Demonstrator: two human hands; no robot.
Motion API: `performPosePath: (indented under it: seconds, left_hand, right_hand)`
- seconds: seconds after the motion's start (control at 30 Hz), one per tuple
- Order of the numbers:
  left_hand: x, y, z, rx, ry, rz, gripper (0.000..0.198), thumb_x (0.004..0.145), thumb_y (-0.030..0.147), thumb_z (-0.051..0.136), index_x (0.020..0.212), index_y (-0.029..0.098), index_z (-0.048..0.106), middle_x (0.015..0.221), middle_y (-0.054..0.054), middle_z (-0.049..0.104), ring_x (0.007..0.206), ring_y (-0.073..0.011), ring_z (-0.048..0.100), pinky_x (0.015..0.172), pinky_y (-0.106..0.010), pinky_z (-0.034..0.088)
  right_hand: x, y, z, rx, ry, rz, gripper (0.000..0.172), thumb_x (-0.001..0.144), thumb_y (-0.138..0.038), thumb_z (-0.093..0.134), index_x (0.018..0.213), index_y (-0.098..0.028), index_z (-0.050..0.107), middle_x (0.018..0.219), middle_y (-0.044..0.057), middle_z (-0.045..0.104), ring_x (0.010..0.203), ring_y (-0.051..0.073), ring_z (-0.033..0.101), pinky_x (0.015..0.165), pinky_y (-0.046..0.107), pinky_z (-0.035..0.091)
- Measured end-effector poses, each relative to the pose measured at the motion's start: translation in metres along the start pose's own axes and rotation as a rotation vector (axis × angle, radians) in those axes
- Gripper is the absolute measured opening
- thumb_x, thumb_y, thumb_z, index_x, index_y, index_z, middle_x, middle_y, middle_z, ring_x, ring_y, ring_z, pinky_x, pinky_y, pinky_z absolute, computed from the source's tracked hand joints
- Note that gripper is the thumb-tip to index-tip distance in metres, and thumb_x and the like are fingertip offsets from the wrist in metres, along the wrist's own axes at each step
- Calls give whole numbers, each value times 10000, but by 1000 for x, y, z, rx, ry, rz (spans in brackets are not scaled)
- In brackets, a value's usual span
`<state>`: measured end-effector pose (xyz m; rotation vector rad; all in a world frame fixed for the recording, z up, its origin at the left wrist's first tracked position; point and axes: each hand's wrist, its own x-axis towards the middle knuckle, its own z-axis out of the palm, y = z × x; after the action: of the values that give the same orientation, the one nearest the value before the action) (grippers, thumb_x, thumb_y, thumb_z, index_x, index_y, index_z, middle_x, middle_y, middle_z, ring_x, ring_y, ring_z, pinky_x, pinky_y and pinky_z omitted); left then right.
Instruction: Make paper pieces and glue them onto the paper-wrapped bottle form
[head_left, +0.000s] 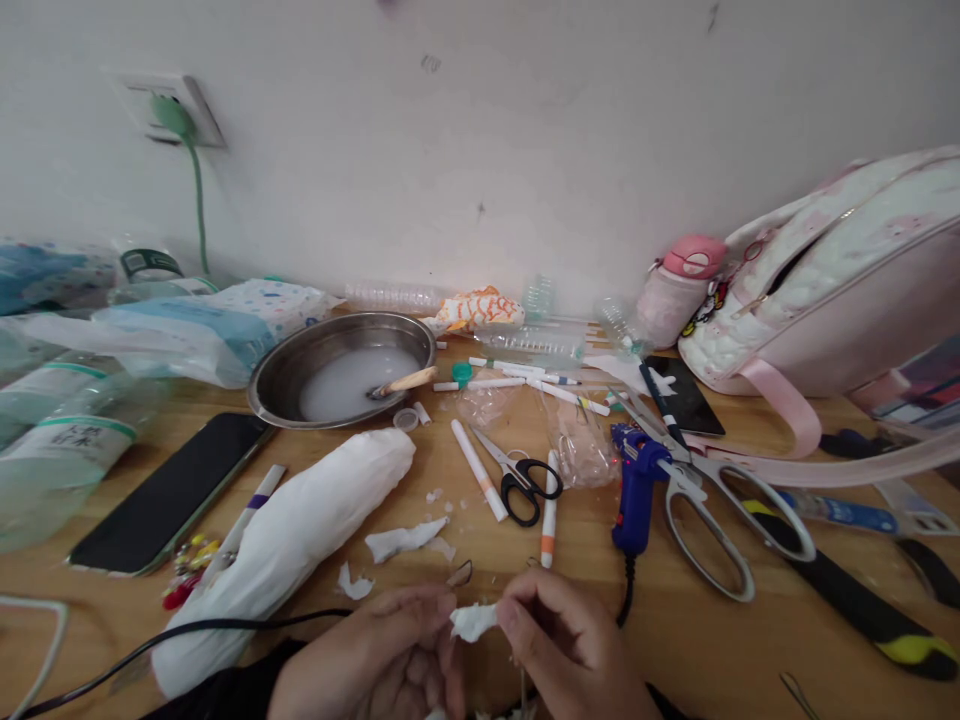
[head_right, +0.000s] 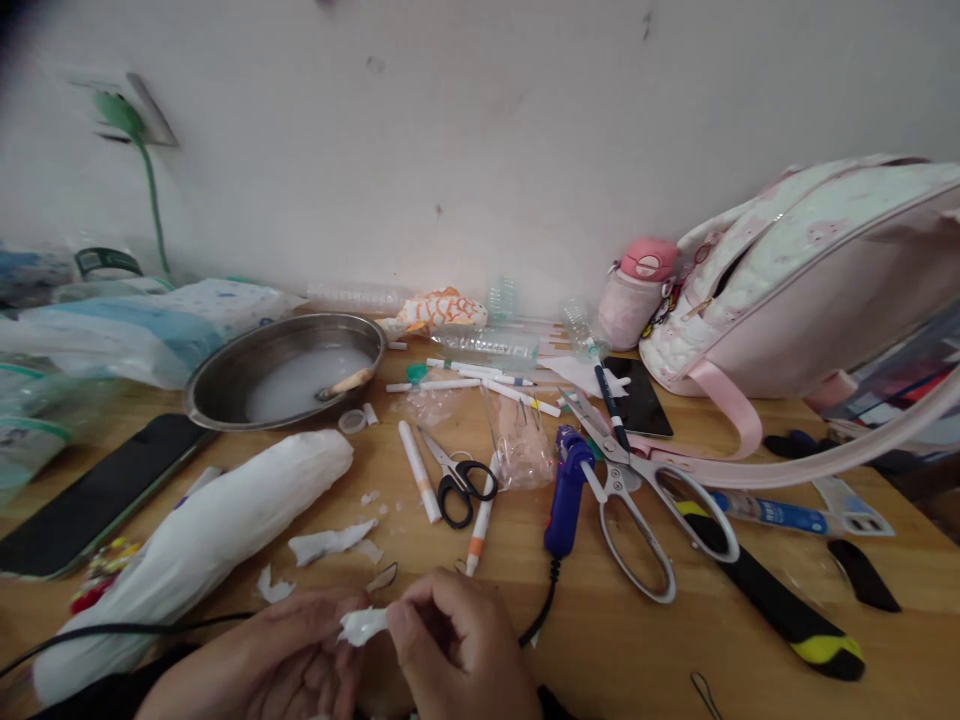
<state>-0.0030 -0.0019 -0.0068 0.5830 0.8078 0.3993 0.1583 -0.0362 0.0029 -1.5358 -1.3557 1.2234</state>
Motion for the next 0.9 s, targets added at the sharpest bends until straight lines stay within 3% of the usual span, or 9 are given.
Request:
performPosePath:
  seconds: [0.07,0.17,0.3,0.47,0.7,0.9]
  left_hand:
    - [-2,6,2,-74,-3,12,195,705,338,621,653,158,567,569,-31,651,472,-120,565,475,-215,414]
    - [-2,12,2,-95,1,89,156,654,218,690,675,149,553,632,-6,627,561,-113,568,559,-223,417]
    - [7,3,-9,-83,7,208,223,558,139,761,612,144,544,599,24,615,533,-91,555,525,-195,401]
    - [16,-9,-20,-87,-16,201,253,532,122,777,614,150,540,648,-3,667,556,-109,596,527,-202,413]
    - [5,7,-1,-101,87,200,236,514,62,754,604,142,551,612,31,607,521,-72,529,517,-185,381]
    - [1,12,6,-100,127,141,237,494,54,740,599,145,548,552,46,562,529,-67,476,518,-169,344]
  right_hand:
    - [0,-1,0,32,-3,29,290,770,-407,446,608,-173,499,542,-29,411,517,104,389,481,202,306]
    - [1,-2,1,80,-8,55,296,769,-420,447,608,-174,487,529,-37,398,512,102,381,479,201,299]
    - [2,0,2,97,-3,66,308,766,-436,453,607,-175,491,524,-43,395,499,97,373,465,196,298]
    - [3,5,3,10,47,13,276,788,-400,454,661,-179,561,576,-21,500,556,113,466,516,193,348]
    - [2,10,3,-187,64,-169,194,799,-285,475,667,-187,578,617,-20,570,603,109,512,564,190,345]
    - [3,12,4,-217,64,-140,183,799,-280,474,679,-190,579,641,-18,582,627,116,527,580,198,351]
